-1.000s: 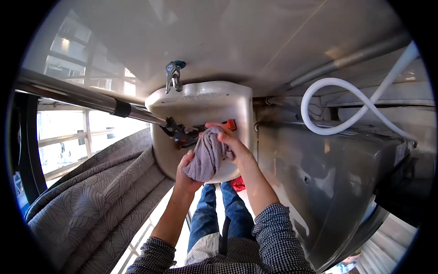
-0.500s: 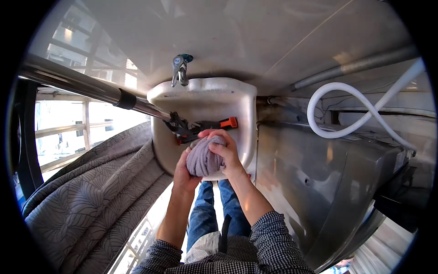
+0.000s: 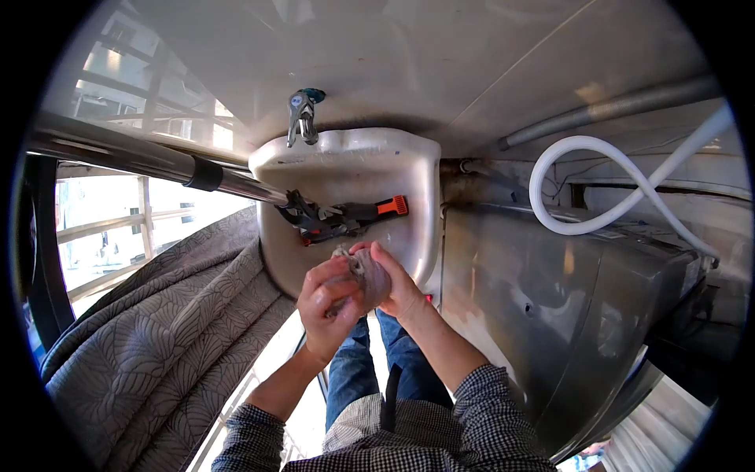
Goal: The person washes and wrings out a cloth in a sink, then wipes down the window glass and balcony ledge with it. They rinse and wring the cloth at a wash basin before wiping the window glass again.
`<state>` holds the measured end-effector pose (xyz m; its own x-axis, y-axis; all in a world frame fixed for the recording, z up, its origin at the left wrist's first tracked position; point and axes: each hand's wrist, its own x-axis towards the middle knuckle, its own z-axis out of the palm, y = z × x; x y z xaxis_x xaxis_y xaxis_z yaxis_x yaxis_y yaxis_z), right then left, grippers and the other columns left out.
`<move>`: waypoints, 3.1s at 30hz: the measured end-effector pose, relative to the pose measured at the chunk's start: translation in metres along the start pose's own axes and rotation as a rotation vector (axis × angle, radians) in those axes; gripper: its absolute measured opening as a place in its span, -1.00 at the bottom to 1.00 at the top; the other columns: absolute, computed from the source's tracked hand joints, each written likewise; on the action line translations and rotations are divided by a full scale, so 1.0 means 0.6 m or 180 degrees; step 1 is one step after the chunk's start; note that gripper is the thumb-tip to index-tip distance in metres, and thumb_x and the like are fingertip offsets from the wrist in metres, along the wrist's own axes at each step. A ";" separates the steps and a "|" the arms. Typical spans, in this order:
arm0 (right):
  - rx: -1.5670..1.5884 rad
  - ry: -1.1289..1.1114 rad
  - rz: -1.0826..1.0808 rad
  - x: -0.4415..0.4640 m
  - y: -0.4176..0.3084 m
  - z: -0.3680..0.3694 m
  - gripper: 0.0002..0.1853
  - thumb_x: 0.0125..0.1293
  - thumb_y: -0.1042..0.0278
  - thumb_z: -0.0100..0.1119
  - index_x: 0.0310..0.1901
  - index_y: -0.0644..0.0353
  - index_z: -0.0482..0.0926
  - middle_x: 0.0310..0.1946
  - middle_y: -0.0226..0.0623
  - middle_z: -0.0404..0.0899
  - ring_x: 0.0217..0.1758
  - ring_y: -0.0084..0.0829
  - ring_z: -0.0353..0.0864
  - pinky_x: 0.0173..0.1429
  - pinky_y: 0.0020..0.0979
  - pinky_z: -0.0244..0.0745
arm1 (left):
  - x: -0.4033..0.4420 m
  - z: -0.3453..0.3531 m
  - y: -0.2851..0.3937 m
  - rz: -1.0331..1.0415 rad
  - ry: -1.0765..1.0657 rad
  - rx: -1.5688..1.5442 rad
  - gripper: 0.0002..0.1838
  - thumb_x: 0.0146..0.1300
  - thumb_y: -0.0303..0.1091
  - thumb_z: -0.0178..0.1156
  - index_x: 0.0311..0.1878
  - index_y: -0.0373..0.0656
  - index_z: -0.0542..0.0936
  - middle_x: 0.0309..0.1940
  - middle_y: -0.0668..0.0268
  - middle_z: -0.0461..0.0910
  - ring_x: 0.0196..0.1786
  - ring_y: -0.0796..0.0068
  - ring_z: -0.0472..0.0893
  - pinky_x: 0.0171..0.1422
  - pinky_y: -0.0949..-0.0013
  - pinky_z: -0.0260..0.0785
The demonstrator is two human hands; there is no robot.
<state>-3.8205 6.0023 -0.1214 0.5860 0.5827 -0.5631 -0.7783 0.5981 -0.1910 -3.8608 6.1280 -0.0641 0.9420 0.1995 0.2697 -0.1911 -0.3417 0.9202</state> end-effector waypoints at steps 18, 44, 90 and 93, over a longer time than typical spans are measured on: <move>-0.3863 -0.1058 0.1942 0.067 -0.085 0.046 -0.81 0.03 0.29 0.27 -0.44 0.23 0.55 -0.50 -0.40 0.56 -0.41 -0.60 0.48 -0.31 -0.51 0.40 | -0.024 0.041 -0.035 0.2450 -0.1034 0.0929 -0.82 -0.33 -0.34 0.18 -0.55 -0.08 0.44 -0.30 0.27 0.50 -0.09 0.20 0.54 0.05 0.18 0.48; -0.5047 -0.0178 0.0863 0.089 0.027 -0.066 -0.75 -0.04 0.17 0.29 -0.54 0.20 0.57 -0.57 -0.30 0.56 -0.50 -0.45 0.53 -0.42 -0.38 0.40 | -0.149 0.064 -0.167 0.1904 -0.3129 0.1609 -0.75 -0.06 -0.43 0.19 -0.23 -0.14 0.58 -0.22 0.21 0.56 -0.08 0.21 0.54 -0.01 0.25 0.39; -0.4016 -0.2715 0.0797 -0.489 0.516 0.205 -0.47 0.03 0.09 0.44 -0.10 0.27 0.47 -0.25 -0.37 0.52 -0.18 -0.58 0.48 -0.08 -0.53 0.42 | -0.734 -0.280 0.427 -0.1396 0.2666 0.0790 -0.83 0.22 -0.46 0.17 -0.15 -0.29 0.59 -0.30 0.25 0.56 -0.23 0.45 0.55 -0.14 0.44 0.39; -0.3748 -0.2900 0.1040 -0.480 0.493 0.234 -0.52 0.03 0.23 0.46 -0.09 0.30 0.48 -0.24 -0.39 0.55 -0.16 -0.61 0.51 -0.05 -0.55 0.44 | -0.706 -0.288 0.459 -0.1138 0.2976 0.1773 -0.84 0.19 -0.53 0.14 -0.16 -0.27 0.60 -0.26 0.22 0.50 -0.20 0.38 0.52 -0.10 0.42 0.37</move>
<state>-4.1881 6.0887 0.0973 -0.0496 0.9917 -0.1185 -0.3703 -0.1285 -0.9200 -4.3602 6.1078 0.1243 0.2995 0.8923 0.3379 0.4147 -0.4407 0.7961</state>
